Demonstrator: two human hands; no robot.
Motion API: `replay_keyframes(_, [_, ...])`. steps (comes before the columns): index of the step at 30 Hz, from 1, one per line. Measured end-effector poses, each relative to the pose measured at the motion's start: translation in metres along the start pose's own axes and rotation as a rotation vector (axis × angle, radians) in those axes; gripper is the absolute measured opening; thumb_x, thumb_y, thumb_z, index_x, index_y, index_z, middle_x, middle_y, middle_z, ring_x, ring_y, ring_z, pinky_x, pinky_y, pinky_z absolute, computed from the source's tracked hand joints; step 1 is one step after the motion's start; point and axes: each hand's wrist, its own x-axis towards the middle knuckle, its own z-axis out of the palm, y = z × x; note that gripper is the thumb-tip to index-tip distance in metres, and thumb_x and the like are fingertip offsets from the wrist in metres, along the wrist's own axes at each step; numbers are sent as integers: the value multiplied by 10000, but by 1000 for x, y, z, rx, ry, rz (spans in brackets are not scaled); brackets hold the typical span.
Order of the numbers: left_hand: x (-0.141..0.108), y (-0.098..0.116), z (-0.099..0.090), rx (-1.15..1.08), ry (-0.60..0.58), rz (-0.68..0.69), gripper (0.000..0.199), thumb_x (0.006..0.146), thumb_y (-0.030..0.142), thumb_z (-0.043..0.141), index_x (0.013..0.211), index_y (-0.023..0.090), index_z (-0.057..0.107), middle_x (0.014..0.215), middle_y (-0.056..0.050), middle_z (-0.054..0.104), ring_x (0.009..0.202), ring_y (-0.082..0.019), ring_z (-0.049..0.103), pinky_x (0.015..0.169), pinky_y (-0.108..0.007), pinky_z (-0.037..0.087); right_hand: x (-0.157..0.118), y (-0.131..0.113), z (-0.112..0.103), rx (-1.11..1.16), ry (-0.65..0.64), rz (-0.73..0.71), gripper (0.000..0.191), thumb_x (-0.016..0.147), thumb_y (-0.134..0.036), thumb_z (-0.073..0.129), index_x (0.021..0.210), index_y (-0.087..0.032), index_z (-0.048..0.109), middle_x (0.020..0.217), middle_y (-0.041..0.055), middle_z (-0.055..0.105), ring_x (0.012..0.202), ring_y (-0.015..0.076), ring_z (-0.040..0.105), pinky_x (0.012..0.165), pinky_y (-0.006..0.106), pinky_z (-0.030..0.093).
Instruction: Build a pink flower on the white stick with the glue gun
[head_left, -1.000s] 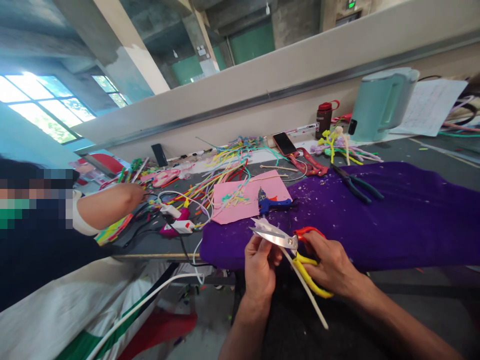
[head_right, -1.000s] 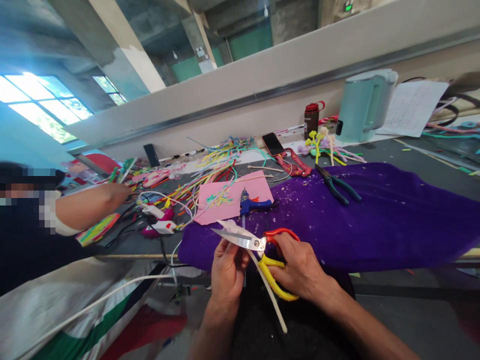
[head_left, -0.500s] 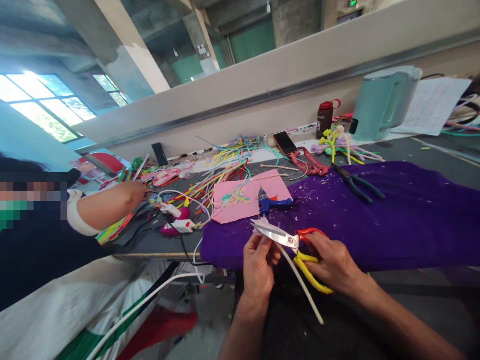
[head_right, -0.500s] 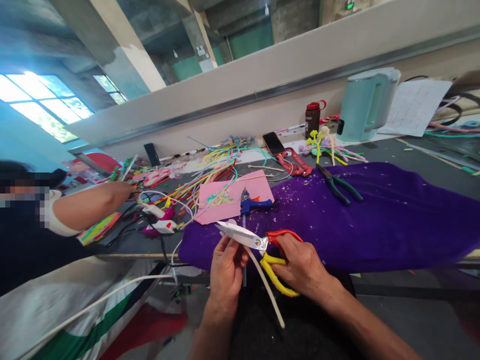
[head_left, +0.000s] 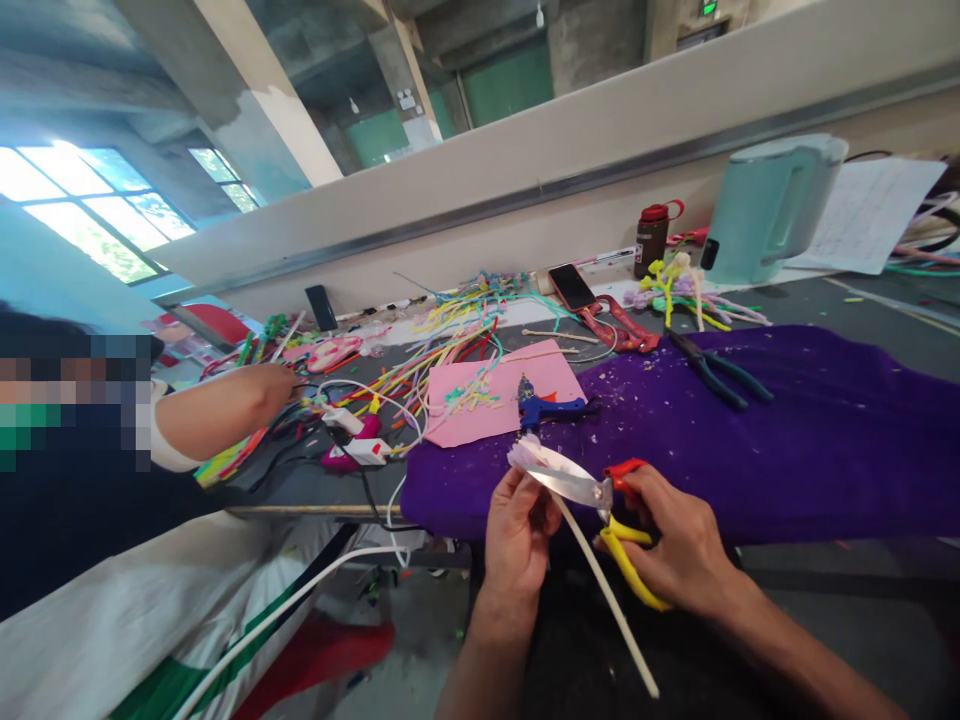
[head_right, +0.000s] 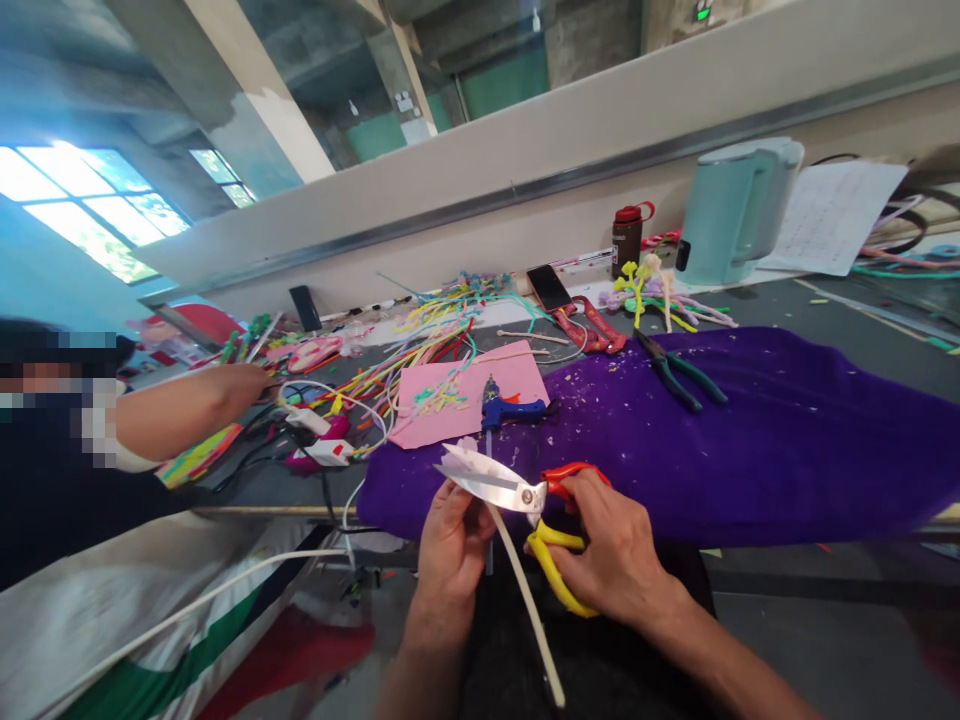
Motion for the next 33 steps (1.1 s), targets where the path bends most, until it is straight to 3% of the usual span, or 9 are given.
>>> replay_keyframes(9, [-2, -1, 1, 42, 10, 87, 237, 577, 279, 725, 717, 150, 584, 493, 52, 499, 356, -29, 378, 334, -141, 263, -2, 2, 11, -100, 65, -22, 381, 626, -244, 583, 989, -154, 509, 781, 42, 567, 691, 178, 562, 594, 278, 442])
replay_keyframes(18, [-2, -2, -2, 78, -13, 121, 178, 648, 263, 684, 730, 150, 573, 500, 44, 510, 379, -29, 400, 358, -136, 272, -2, 3, 13, -128, 64, -4, 321, 627, -234, 574, 929, -145, 512, 715, 21, 534, 632, 164, 542, 563, 270, 419])
replay_keyframes(33, [0, -2, -3, 114, 2, 144, 187, 638, 276, 689, 710, 148, 574, 484, 46, 502, 371, -32, 394, 353, -143, 273, -2, 11, 16, -98, 32, -38, 338, 662, -249, 568, 980, -146, 519, 716, 14, 532, 608, 147, 542, 534, 245, 396])
